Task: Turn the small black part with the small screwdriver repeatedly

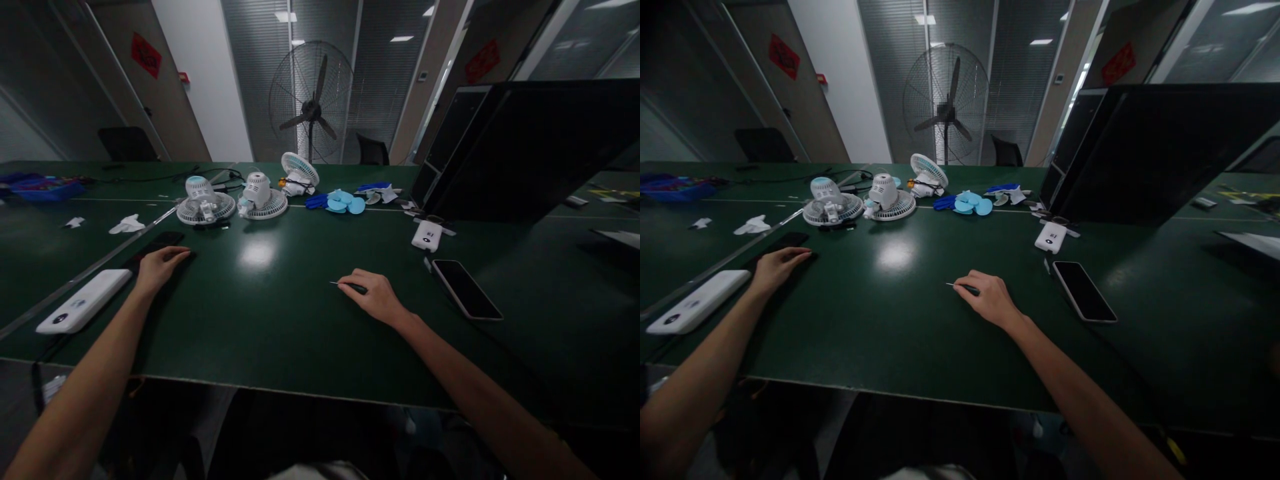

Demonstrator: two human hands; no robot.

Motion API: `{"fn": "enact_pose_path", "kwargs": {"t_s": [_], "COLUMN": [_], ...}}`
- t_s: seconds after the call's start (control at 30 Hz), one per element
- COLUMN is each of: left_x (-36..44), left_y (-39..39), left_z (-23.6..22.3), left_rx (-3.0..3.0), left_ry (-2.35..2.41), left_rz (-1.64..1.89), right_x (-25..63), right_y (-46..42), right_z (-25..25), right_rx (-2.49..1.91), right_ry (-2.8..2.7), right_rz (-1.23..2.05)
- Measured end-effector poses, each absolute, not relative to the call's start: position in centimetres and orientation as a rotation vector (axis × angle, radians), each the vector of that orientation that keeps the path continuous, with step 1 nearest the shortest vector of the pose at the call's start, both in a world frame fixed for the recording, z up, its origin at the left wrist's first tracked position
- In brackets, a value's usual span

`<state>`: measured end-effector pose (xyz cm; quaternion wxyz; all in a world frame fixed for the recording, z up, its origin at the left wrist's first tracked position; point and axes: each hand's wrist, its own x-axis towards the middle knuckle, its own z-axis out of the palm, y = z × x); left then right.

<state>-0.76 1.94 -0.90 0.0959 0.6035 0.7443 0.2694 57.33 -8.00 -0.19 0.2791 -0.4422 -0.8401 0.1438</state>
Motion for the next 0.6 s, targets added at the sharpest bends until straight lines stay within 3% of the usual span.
{"fn": "enact_pose_path", "kwargs": {"t_s": [0.6], "left_x": [-1.49], "left_y": [1.55], "left_z": [-1.22], "left_rx": [1.668], "left_ry": [2.107], "left_rz": [0.905], "right_x": [57.42], "right_y": [-8.02], "right_z": [-0.27], "right_rx": [-1.159], "right_ry": [-2.257], "right_rz": [0.389]}}
